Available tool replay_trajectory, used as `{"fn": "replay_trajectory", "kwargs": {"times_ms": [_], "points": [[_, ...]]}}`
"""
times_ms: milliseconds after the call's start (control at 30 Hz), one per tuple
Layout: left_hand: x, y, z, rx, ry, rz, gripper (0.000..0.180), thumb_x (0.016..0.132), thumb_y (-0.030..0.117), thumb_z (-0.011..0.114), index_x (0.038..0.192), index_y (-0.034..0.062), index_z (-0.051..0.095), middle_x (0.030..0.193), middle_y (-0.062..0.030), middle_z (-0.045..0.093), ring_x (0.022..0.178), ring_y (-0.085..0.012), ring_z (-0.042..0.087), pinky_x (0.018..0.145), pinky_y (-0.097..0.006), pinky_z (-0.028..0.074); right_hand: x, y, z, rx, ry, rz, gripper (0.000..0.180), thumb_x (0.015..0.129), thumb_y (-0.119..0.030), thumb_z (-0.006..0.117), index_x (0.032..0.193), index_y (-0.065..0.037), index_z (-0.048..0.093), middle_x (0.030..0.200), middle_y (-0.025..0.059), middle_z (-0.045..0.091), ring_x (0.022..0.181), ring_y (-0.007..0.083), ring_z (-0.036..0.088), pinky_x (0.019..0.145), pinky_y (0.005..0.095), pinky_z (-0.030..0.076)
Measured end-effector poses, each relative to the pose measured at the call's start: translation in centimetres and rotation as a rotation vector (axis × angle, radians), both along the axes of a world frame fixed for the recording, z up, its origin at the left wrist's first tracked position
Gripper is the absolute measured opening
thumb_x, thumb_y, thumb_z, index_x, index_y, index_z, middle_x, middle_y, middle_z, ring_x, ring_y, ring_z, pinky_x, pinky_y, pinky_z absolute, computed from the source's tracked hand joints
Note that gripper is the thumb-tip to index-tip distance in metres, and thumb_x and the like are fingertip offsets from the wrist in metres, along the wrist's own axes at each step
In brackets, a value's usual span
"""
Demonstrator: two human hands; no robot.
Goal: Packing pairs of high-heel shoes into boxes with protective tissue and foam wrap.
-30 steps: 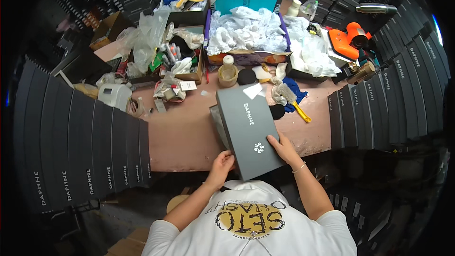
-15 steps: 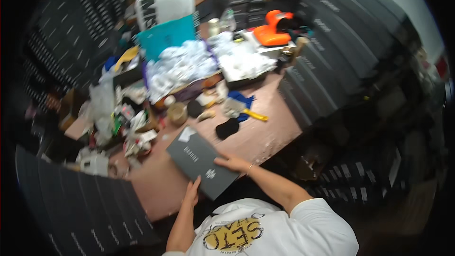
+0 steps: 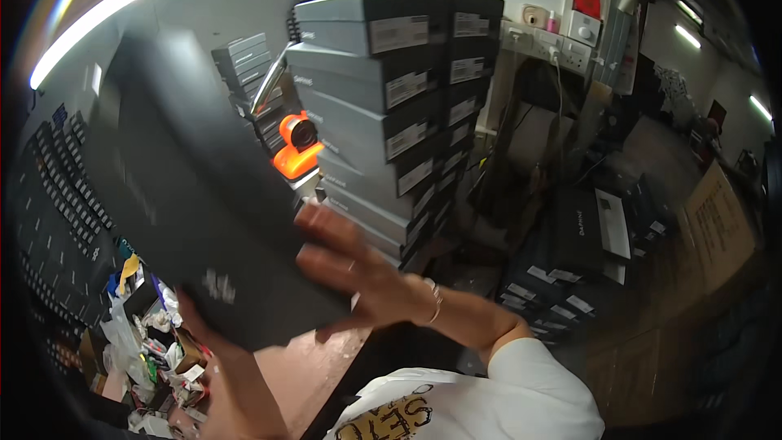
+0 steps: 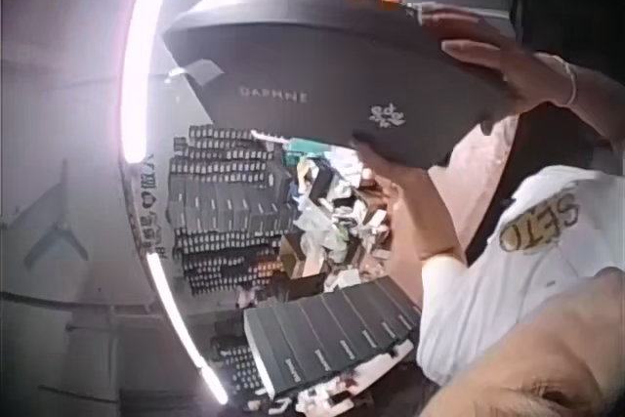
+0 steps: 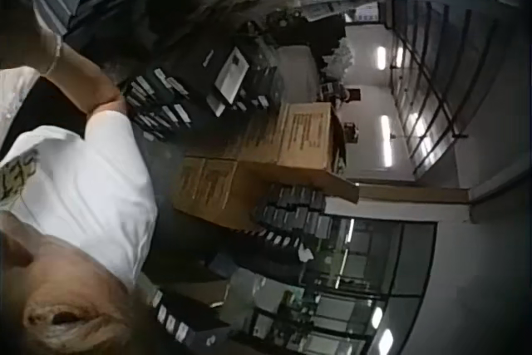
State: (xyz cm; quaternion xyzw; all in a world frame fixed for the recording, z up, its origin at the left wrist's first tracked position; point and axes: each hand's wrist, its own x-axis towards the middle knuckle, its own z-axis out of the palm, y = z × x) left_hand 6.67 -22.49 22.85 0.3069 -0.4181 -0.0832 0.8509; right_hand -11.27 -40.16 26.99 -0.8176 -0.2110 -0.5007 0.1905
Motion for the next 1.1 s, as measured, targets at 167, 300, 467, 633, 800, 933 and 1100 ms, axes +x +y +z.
{"fn": "replay_trajectory", "kwargs": {"times_ms": [167,300,467,633,800,933,1100], "points": [[-6.3,-14.1,17.8,-0.006,-0.131,-0.605,0.055,0.097,0.047,0.040,0.133,0.0041,0.043,0.121,-0.0085,0.056,0.104,-0.0192,0.059,0.089,-0.035,0.049,-7.0,-11.9,10.3,0.279,-0.291,-0.152,0.077,0.079,-0.037,0.070,0.137,0.000,0.035,0.136,0.0164,0.045,0.122,0.0275,0.045,0.101,0.0423,0.037],[-10.3,-24.0,26.1,0.151,-0.460,-0.173,0.059,0.093,0.023,0.047,0.147,0.0145,0.026,0.148,-0.0091,0.029,0.136,-0.0247,0.028,0.109,-0.043,0.029,-11.2,-22.2,21.1,0.625,-0.246,0.134,0.047,0.096,-0.035,0.051,0.125,0.001,0.047,0.128,0.0084,0.052,0.109,0.0178,0.053,0.094,0.0305,0.043],[-12.3,-30.0,28.7,0.544,-0.778,-0.022,0.061,0.098,0.045,0.037,0.149,0.0167,0.019,0.150,-0.0132,0.024,0.137,-0.0290,0.029,0.108,-0.042,0.033,-11.7,-35.3,26.3,0.702,-0.032,-0.084,0.064,0.089,-0.054,0.054,0.123,0.001,0.053,0.116,0.0081,0.059,0.107,0.0154,0.053,0.093,0.0274,0.038],[-12.2,-27.6,21.7,0.556,-1.127,0.081,0.068,0.093,0.055,0.041,0.138,0.0038,0.040,0.136,-0.0238,0.044,0.127,-0.0359,0.043,0.104,-0.040,0.037,-9.0,-38.1,24.4,0.845,0.008,-0.427,0.074,0.085,-0.058,0.059,0.122,0.006,0.054,0.107,0.0096,0.064,0.100,0.0152,0.057,0.089,0.0246,0.039],[-10.4,-14.5,11.6,0.825,-1.309,-0.058,0.055,0.095,0.040,0.048,0.136,0.0031,0.041,0.138,-0.0283,0.036,0.127,-0.0425,0.039,0.102,-0.046,0.038,-7.7,-38.6,24.8,0.707,-0.268,-0.710,0.072,0.082,-0.050,0.066,0.124,0.007,0.050,0.102,0.0164,0.065,0.095,0.0191,0.060,0.084,0.0311,0.046],[-7.2,0.1,1.6,1.192,-0.841,0.125,0.054,0.090,0.029,0.061,0.134,0.0024,0.044,0.137,-0.0203,0.043,0.123,-0.0361,0.045,0.101,-0.040,0.038,-5.3,-27.4,22.8,0.267,-0.694,-0.570,0.047,0.092,-0.036,0.057,0.122,0.001,0.051,0.112,0.0193,0.056,0.102,0.0292,0.057,0.089,0.0371,0.044],[-10.3,18.3,-9.8,1.173,0.129,0.464,0.048,0.086,0.014,0.062,0.130,-0.0003,0.048,0.120,-0.0154,0.056,0.109,-0.0258,0.056,0.090,-0.035,0.046,8.4,-5.9,14.1,-0.056,0.091,0.320,0.025,0.078,-0.009,0.068,0.102,-0.005,0.063,0.103,0.0046,0.062,0.093,0.0163,0.060,0.079,0.0293,0.050]]}}
